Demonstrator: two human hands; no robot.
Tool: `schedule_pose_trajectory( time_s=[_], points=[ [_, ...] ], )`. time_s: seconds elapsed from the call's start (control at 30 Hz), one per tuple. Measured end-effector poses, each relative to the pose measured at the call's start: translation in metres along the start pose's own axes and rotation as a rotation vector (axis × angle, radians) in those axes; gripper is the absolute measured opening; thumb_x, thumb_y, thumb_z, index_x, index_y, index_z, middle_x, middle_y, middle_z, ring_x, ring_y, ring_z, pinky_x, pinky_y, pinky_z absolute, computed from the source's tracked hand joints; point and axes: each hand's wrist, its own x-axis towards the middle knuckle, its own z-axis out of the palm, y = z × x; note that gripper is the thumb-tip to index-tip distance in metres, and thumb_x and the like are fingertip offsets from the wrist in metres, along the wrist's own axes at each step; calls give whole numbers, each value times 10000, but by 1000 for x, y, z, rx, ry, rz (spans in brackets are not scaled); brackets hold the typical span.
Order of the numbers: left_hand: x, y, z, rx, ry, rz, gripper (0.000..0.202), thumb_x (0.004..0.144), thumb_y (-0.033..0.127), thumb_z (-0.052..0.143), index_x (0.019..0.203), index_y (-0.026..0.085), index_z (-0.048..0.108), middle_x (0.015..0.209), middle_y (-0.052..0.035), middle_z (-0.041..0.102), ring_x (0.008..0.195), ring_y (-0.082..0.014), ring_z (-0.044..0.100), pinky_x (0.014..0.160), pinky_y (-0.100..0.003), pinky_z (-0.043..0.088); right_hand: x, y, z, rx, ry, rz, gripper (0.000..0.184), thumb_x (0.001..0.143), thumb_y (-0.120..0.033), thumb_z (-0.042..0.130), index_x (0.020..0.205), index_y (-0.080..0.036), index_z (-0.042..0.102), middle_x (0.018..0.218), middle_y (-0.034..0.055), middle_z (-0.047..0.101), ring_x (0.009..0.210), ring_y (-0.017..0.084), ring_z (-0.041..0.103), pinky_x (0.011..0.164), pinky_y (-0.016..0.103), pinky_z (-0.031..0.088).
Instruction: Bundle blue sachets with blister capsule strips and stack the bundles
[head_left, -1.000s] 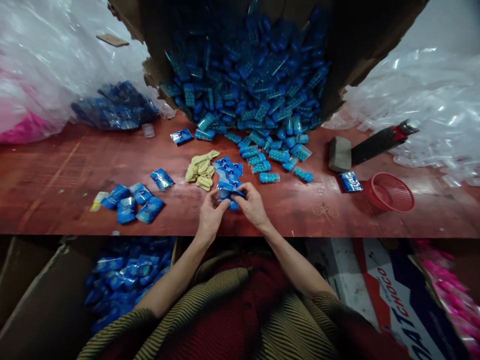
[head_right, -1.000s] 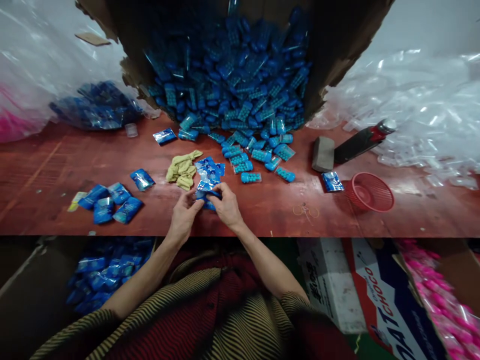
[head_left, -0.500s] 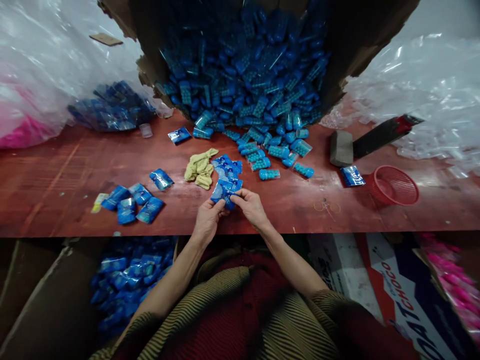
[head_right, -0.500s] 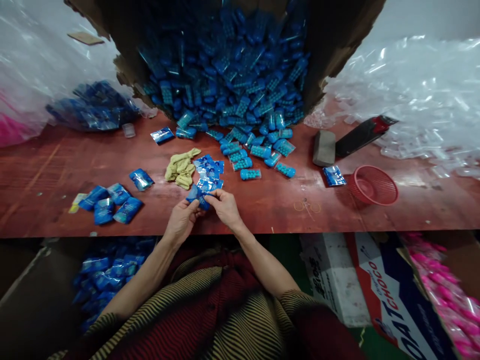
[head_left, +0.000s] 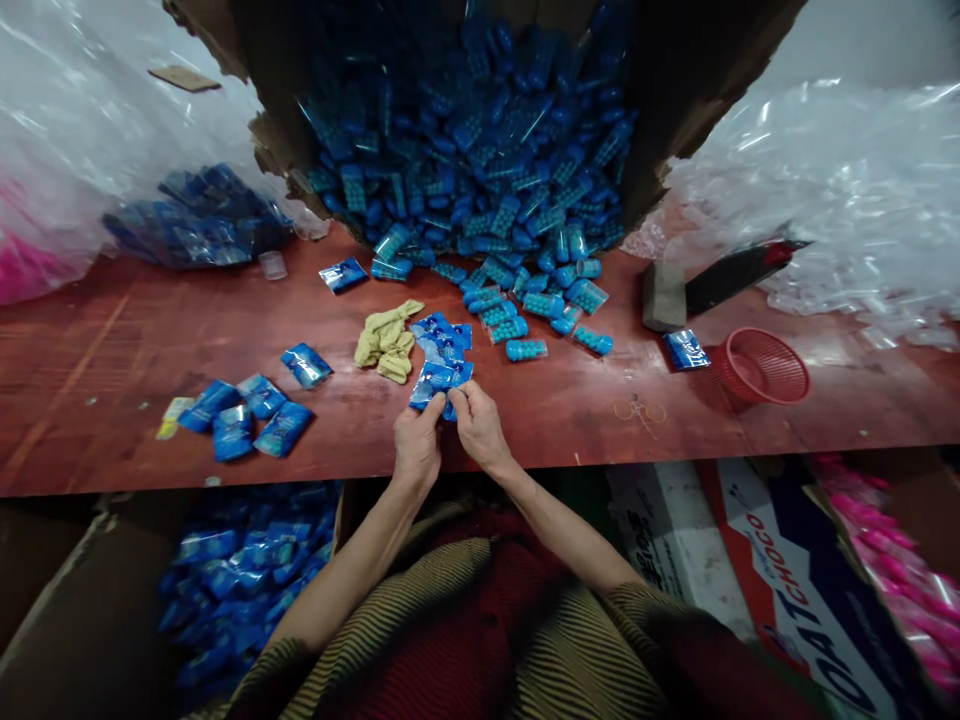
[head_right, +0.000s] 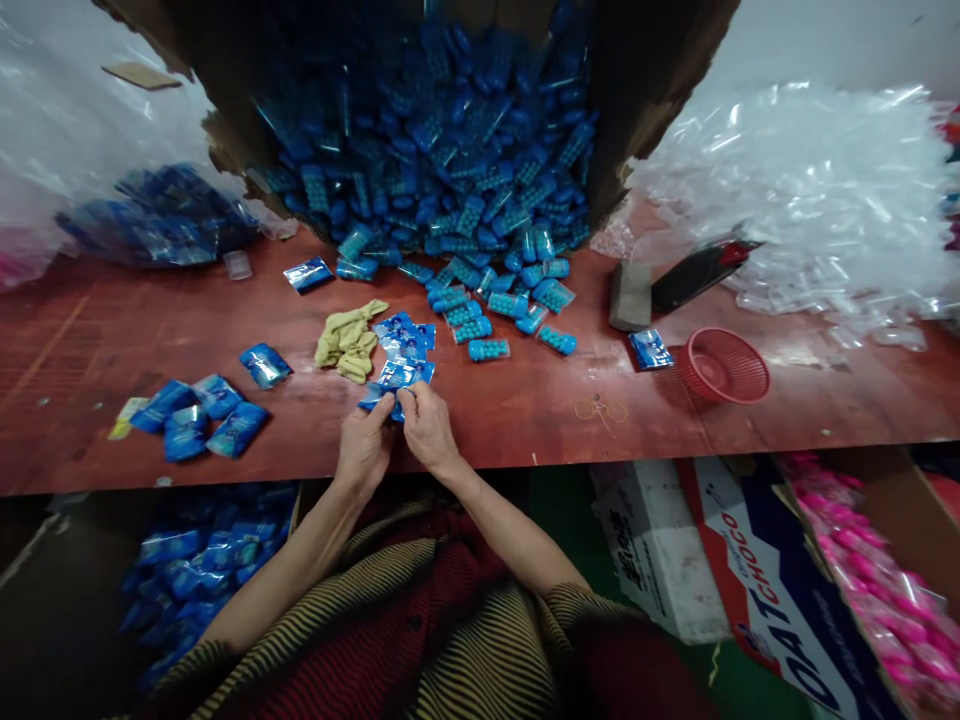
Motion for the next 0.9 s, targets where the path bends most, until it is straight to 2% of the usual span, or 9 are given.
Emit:
schedule_pose_trajectory(
  time_s=[0.13, 0.33, 0.4, 0.47, 0.53, 0.6, 0.67, 0.77, 0.9],
  points=[
    [1, 8, -10, 60, -193, -169, 313, 557, 285, 798, 789, 125, 663, 699, -17, 673, 621, -117, 603, 621, -243, 483, -2, -2, -10, 46, 5, -5, 240, 867, -375, 449, 696, -207, 467, 643, -31, 485, 604, 118, 465, 597, 234, 360],
    [3, 12, -24, 47, -167, -228, 222, 623, 256, 775, 721, 118, 632, 620, -9, 638, 522, -88, 564, 499, -193, 458, -1, -9, -29, 17, -214, -120, 272, 899, -349, 434, 718, -185, 554, 685, -11, 553, 664, 125, 522, 652, 238, 407],
    [1, 12, -25, 4, -160, -294, 187, 673, 255, 745, 685, 131, 605, 589, -3, 617, 495, -88, 555, 462, -187, 444, 10, -3, -43, -143, -147, -189, 239, 911, -320, 423, 831, -181, 601, 828, 34, 604, 811, 160, 559, 763, 272, 429],
    [-3, 11, -24, -31, -115, -367, 176, 728, 244, 700, 656, 144, 573, 558, 3, 595, 468, -92, 546, 433, -186, 430, 27, 7, -59, -431, 8, -199, 216, 899, -284, 456, 1012, -169, 601, 1028, 101, 593, 1005, 223, 522, 873, 345, 408],
    [-7, 12, -22, -68, -59, -431, 175, 784, 232, 642, 652, 153, 559, 540, 8, 581, 448, -92, 535, 416, -184, 418, 44, 19, -72, -730, 50, -83, 305, 863, -240, 518, 1156, -157, 545, 1183, 159, 528, 1072, 287, 482, 863, 419, 410],
    [-11, 12, -20, -105, -33, -472, 167, 811, 226, 609, 666, 158, 563, 547, 11, 581, 444, -91, 530, 409, -185, 411, 55, 27, -79, -922, -24, -21, 332, 842, -216, 553, 1168, -159, 533, 1192, 176, 514, 1048, 310, 497, 805, 423, 433],
    [-13, 12, -19, -120, -39, -500, 151, 809, 228, 612, 681, 160, 574, 565, 7, 589, 463, -94, 541, 420, -189, 418, 59, 29, -78, -1012, -115, -17, 318, 844, -219, 561, 1158, -173, 532, 1153, 167, 524, 989, 299, 541, 748, 390, 448],
    [-15, 12, -18, -119, -41, -532, 155, 806, 235, 617, 679, 155, 580, 568, -2, 584, 495, -103, 557, 446, -196, 434, 59, 24, -70, -1067, -216, -35, 335, 853, -248, 562, 1180, -195, 514, 1125, 156, 521, 902, 274, 600, 702, 359, 449],
    [-15, 12, -18, -160, -34, -552, 190, 823, 253, 594, 665, 151, 567, 566, 0, 563, 473, -91, 517, 415, -187, 399, 63, 13, -66, -1099, -343, -78, 285, 817, -254, 592, 1077, -140, 569, 1130, 184, 524, 883, 291, 625, 697, 361, 455]
  ],
)
